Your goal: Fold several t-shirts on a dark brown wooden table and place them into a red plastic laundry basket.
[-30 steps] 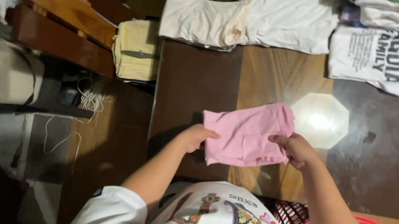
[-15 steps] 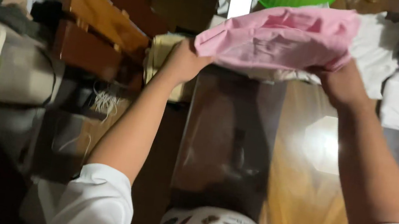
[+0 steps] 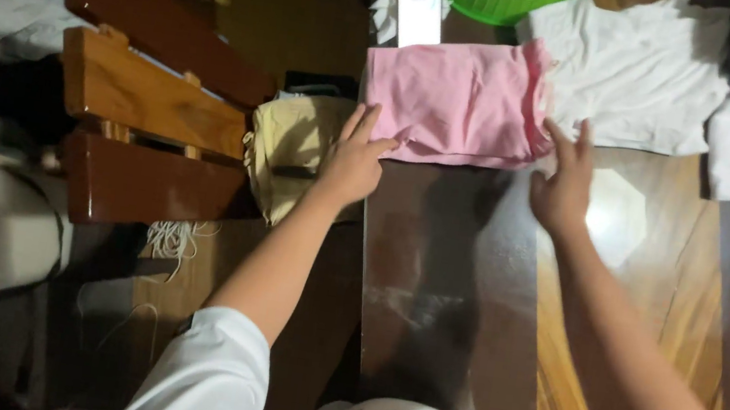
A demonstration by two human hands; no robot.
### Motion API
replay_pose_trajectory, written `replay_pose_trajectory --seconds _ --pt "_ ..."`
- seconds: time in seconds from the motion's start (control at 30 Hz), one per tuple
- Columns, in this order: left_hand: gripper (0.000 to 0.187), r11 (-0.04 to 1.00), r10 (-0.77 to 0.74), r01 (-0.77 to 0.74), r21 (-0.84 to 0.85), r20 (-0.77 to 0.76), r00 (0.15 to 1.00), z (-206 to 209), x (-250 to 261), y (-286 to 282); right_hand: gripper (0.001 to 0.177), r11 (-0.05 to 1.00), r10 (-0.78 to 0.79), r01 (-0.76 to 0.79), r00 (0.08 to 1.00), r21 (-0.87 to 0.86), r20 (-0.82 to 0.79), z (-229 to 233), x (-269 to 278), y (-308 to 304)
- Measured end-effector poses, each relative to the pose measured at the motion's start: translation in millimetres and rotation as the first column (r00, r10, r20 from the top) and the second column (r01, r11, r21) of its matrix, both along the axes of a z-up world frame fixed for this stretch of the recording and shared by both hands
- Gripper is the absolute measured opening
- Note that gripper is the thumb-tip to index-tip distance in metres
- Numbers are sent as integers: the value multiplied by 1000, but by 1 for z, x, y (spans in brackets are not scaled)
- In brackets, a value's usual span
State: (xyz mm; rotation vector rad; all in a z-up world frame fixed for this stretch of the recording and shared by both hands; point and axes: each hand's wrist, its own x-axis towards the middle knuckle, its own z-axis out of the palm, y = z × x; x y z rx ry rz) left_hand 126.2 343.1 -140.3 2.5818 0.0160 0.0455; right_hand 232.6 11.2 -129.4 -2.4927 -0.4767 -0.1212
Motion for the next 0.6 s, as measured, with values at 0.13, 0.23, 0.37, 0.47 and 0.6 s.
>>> replay_pose_trajectory --seconds 0.13,0.23,0.37,0.47,0.6 --pt "39 991 -15 58 -119 335 942 3 -36 -60 80 979 153 -144 987 146 -51 8 -77 -3" --pt "32 955 -96 184 -231 343 934 18 -75 -123 70 969 195 -134 932 209 -305 43 -149 -24" --pt "28 844 -296 362 -396 218 930 8 -125 -205 54 955 181 -42 869 294 -461 50 -224 -88" --pt "37 797 -468 451 -401 61 881 53 -142 -262 49 973 3 115 858 198 -514 68 -259 -145" --pt "42 701 -642 613 -364 50 765 43 -140 -344 46 958 -164 217 950 187 -264 65 -291 -248"
